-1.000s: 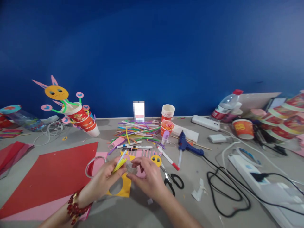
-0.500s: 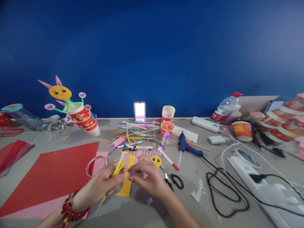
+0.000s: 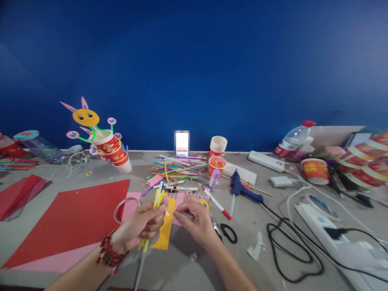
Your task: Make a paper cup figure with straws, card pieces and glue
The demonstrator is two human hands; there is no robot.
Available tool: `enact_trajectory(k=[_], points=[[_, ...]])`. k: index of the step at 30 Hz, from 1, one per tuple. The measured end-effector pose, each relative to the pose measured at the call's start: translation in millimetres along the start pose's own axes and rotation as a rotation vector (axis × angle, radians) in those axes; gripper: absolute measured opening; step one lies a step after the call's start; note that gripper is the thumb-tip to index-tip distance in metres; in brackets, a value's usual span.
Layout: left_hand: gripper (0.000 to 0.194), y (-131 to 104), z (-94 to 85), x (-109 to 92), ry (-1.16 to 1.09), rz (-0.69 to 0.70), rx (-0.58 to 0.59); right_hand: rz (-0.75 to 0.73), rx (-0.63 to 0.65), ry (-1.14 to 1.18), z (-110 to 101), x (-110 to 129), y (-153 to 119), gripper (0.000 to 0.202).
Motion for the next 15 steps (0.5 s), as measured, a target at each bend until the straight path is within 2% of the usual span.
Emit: enact_trajectory(k=[5,8,12,15], points=[[0.033,16.8,-2.6,5.8,-0.131,-0.022,0.044,-0.1,-0.041,-0.187,-15.6,3.3,1.0,0.014],[0.033,22.5,-4.7,8.5,-0.125,0.037,0.02,-0.132,-0.025,-0.243,-19.3,7.1,1.5,0.013],[0.034,23.3,-10.5,6.7,-0.075,0.151,-0.061,-0.153,-0.044,-0.232,-25.7,11.9,1.7,0.013],[0.035,22.4,-10.3,6.5,-0.083,0.137,-0.061,-0.154,-0.086,-0.161,-30.0,12.5,1.5,0.014]])
Point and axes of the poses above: each hand's wrist, its own y-axis towards the middle knuckle, its own z-axis out of the palm, x = y × z, the point moved 5 cm from there along y, towards the middle knuckle, and after that the axes turned 9 degrees about x, right-handed, at the moved point
